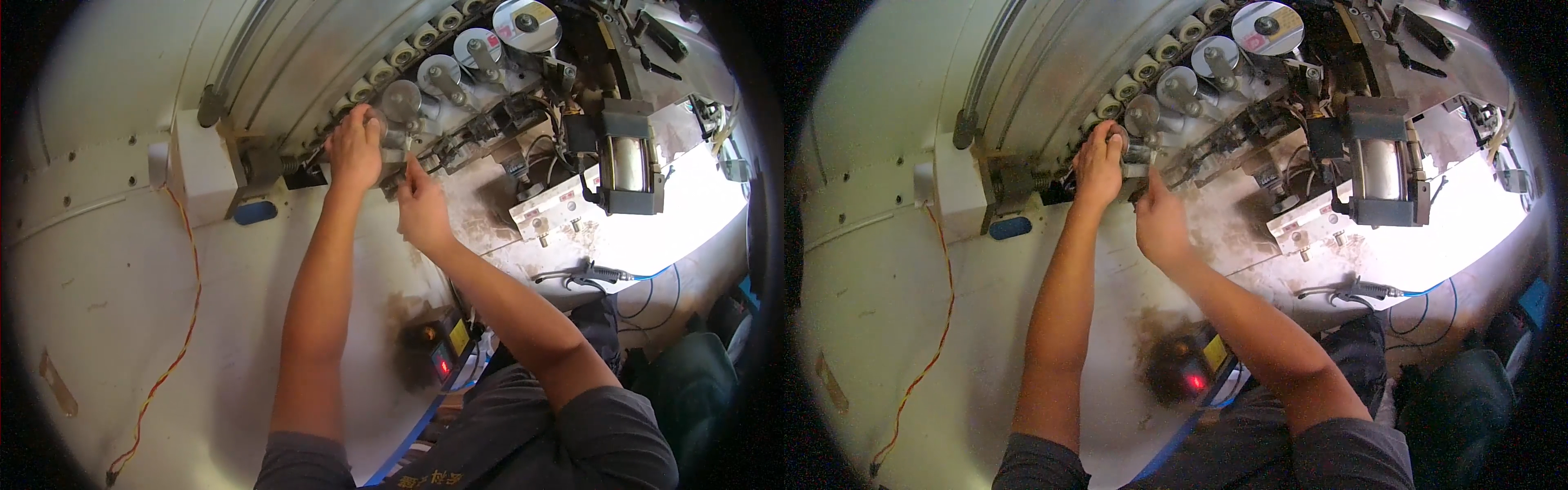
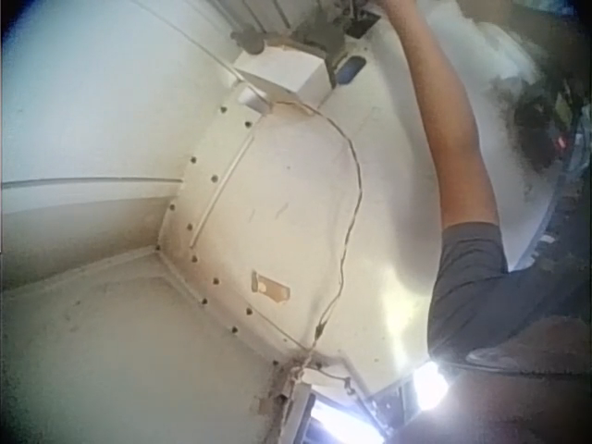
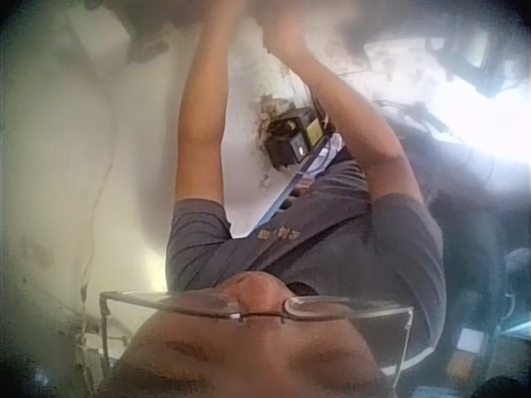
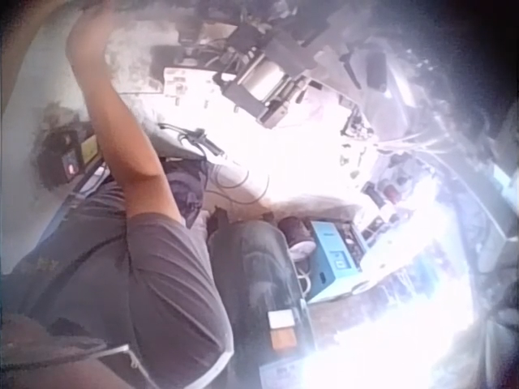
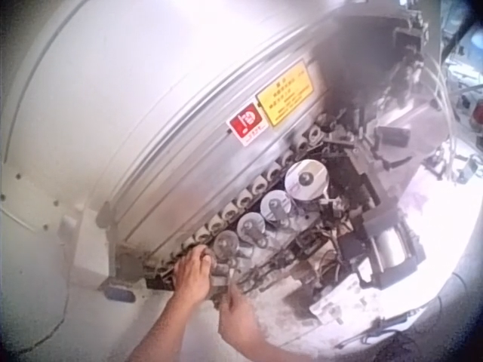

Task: The person works on a large industrial machine, using a screwdriver to turn small components on a rotating assembly and periodically using a handheld nozzle to spray air or fluid onto the parts.

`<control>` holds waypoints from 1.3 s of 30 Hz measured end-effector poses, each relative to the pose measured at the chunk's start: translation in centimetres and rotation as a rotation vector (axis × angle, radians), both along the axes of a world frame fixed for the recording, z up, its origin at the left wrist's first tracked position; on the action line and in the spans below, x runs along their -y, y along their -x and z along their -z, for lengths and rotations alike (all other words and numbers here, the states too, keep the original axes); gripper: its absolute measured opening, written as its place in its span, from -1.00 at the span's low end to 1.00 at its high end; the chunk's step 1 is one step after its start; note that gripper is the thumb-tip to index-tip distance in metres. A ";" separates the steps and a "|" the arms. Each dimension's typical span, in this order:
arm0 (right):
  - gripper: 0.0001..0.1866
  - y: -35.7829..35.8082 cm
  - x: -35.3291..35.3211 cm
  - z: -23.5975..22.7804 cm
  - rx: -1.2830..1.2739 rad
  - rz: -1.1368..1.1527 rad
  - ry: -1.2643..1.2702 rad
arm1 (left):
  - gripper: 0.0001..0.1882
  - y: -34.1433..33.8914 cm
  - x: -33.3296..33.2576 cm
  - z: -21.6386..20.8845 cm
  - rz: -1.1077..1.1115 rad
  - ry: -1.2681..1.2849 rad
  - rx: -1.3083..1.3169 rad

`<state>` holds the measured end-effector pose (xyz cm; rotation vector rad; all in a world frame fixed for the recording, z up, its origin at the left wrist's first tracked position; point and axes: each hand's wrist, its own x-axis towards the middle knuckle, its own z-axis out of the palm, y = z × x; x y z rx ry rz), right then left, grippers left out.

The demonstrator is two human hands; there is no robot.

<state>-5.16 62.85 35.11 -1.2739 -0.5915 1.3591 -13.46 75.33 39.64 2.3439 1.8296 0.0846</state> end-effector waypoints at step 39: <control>-0.44 1.6 0.6 0.1 0.047 0.104 -0.065 | -0.58 -0.2 0.4 0.0 -0.074 0.001 0.001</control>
